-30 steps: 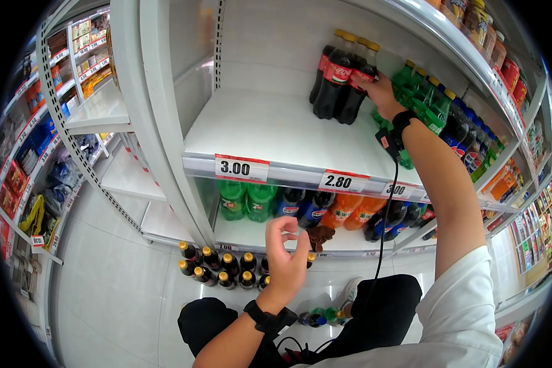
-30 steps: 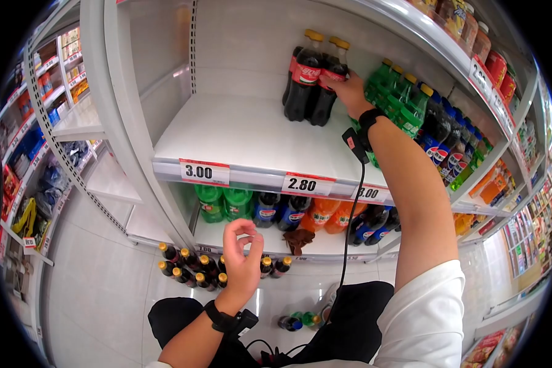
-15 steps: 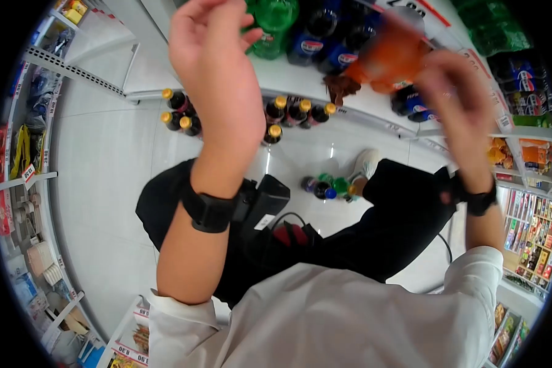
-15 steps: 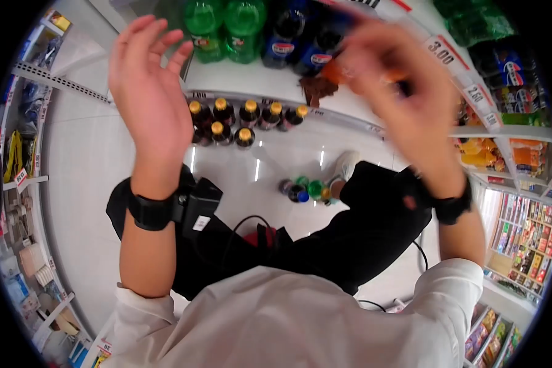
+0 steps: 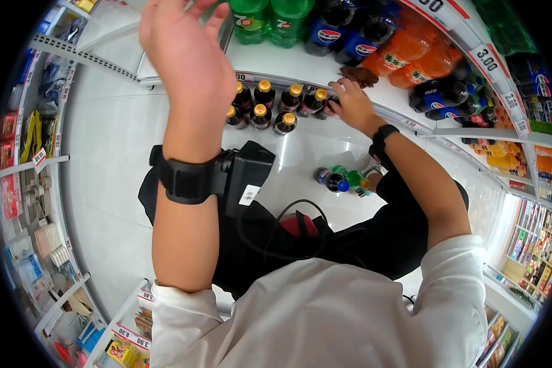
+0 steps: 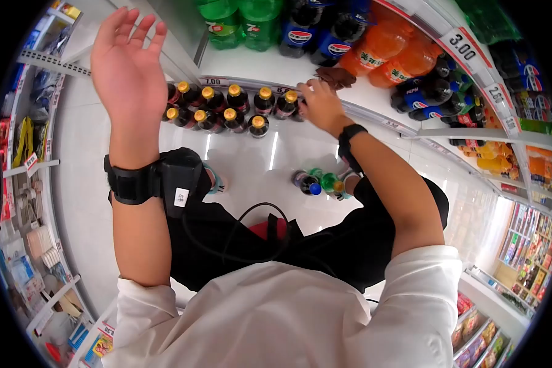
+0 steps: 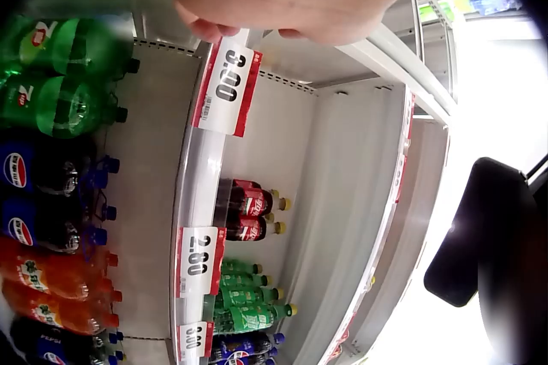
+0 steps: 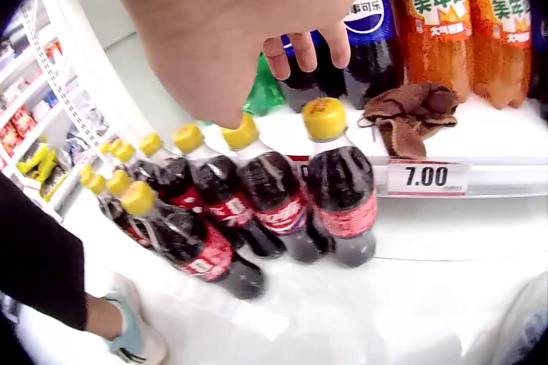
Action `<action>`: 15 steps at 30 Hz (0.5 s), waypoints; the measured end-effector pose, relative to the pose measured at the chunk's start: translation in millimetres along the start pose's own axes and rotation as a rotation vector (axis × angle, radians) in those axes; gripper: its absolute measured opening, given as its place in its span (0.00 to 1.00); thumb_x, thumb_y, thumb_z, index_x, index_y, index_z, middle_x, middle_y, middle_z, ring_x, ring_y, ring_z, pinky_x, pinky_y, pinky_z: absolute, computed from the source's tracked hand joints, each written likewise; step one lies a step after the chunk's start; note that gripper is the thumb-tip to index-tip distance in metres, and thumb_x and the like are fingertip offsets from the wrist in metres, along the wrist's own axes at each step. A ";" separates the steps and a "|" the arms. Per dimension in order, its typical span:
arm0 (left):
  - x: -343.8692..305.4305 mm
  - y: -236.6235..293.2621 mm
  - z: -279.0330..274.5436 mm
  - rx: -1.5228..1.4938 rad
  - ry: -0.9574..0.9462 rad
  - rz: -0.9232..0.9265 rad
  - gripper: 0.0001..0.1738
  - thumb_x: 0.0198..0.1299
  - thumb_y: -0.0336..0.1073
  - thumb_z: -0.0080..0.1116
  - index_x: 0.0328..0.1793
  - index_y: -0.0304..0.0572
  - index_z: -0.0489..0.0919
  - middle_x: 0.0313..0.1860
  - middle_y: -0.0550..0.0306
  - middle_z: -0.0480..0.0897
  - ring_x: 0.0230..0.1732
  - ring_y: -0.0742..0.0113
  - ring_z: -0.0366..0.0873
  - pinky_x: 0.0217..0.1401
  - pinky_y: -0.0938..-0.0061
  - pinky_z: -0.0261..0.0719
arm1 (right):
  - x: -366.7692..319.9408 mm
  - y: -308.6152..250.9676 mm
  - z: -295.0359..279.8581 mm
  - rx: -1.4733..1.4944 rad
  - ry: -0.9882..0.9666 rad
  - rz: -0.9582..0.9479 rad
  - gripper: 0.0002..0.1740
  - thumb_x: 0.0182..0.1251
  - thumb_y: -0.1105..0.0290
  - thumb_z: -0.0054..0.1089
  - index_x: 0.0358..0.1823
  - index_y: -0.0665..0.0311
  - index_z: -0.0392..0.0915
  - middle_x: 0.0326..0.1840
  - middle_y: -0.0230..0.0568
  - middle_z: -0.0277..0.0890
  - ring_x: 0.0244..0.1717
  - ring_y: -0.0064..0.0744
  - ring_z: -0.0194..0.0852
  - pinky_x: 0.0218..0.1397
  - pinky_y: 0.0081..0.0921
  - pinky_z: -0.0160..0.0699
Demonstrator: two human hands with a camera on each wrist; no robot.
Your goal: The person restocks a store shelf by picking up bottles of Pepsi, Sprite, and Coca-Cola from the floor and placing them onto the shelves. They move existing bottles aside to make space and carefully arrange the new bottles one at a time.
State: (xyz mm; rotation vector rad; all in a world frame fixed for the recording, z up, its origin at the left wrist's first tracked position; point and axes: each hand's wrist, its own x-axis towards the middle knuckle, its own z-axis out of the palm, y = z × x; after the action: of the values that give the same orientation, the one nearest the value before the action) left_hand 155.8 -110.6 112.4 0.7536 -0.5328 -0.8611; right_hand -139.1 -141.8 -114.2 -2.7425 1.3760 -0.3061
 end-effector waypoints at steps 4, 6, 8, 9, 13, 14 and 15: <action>-10.4 2.7 18.4 -0.025 0.112 -0.004 0.08 0.63 0.37 0.57 0.45 0.44 0.76 0.40 0.63 0.74 0.41 0.72 0.71 0.46 0.74 0.71 | 10.2 21.5 19.3 -0.144 -0.142 -0.020 0.35 0.64 0.47 0.61 0.69 0.54 0.64 0.55 0.47 0.70 0.56 0.50 0.72 0.50 0.40 0.80; -10.4 10.5 26.9 0.006 0.147 -0.030 0.09 0.63 0.37 0.57 0.45 0.43 0.76 0.40 0.63 0.74 0.41 0.72 0.72 0.46 0.74 0.71 | 16.3 22.7 25.0 -0.152 -0.214 -0.074 0.35 0.65 0.47 0.60 0.69 0.54 0.63 0.53 0.46 0.71 0.53 0.49 0.74 0.47 0.39 0.81; 0.3 2.3 9.1 0.010 0.077 -0.019 0.09 0.62 0.37 0.56 0.44 0.41 0.75 0.39 0.62 0.74 0.40 0.73 0.71 0.45 0.75 0.70 | 20.7 26.1 33.4 -0.168 -0.268 -0.157 0.35 0.66 0.48 0.59 0.70 0.53 0.62 0.48 0.43 0.74 0.45 0.45 0.78 0.41 0.38 0.81; 1.6 4.3 5.6 0.012 0.101 -0.010 0.09 0.62 0.37 0.56 0.44 0.41 0.75 0.39 0.62 0.74 0.40 0.73 0.71 0.45 0.75 0.70 | 22.7 26.0 37.6 -0.167 -0.277 -0.180 0.35 0.66 0.48 0.59 0.70 0.53 0.62 0.48 0.43 0.74 0.45 0.45 0.78 0.41 0.38 0.81; 0.1 14.5 4.7 0.057 0.034 0.035 0.12 0.62 0.37 0.53 0.45 0.35 0.74 0.34 0.59 0.73 0.35 0.73 0.69 0.40 0.78 0.69 | 24.1 19.1 41.9 -0.095 -0.126 -0.222 0.34 0.65 0.50 0.60 0.68 0.55 0.64 0.40 0.40 0.75 0.45 0.42 0.77 0.40 0.36 0.80; -10.2 17.5 7.0 0.057 0.034 0.064 0.12 0.63 0.37 0.52 0.46 0.34 0.74 0.34 0.59 0.73 0.35 0.73 0.68 0.39 0.78 0.69 | 24.8 16.2 40.8 -0.077 -0.148 -0.252 0.33 0.65 0.51 0.61 0.68 0.55 0.65 0.40 0.39 0.74 0.45 0.41 0.77 0.39 0.36 0.80; -16.4 22.5 9.4 0.058 0.031 0.091 0.13 0.63 0.37 0.52 0.46 0.34 0.74 0.33 0.59 0.73 0.34 0.73 0.68 0.38 0.78 0.69 | 25.0 16.8 42.8 -0.060 -0.169 -0.281 0.33 0.64 0.51 0.62 0.67 0.55 0.66 0.40 0.39 0.74 0.44 0.40 0.77 0.39 0.35 0.80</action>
State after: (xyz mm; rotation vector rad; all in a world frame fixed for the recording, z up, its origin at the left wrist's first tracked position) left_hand 151.0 -90.9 133.7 0.7884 -0.5617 -0.7513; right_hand -129.0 -173.5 -154.6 -2.9312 0.9773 -0.0432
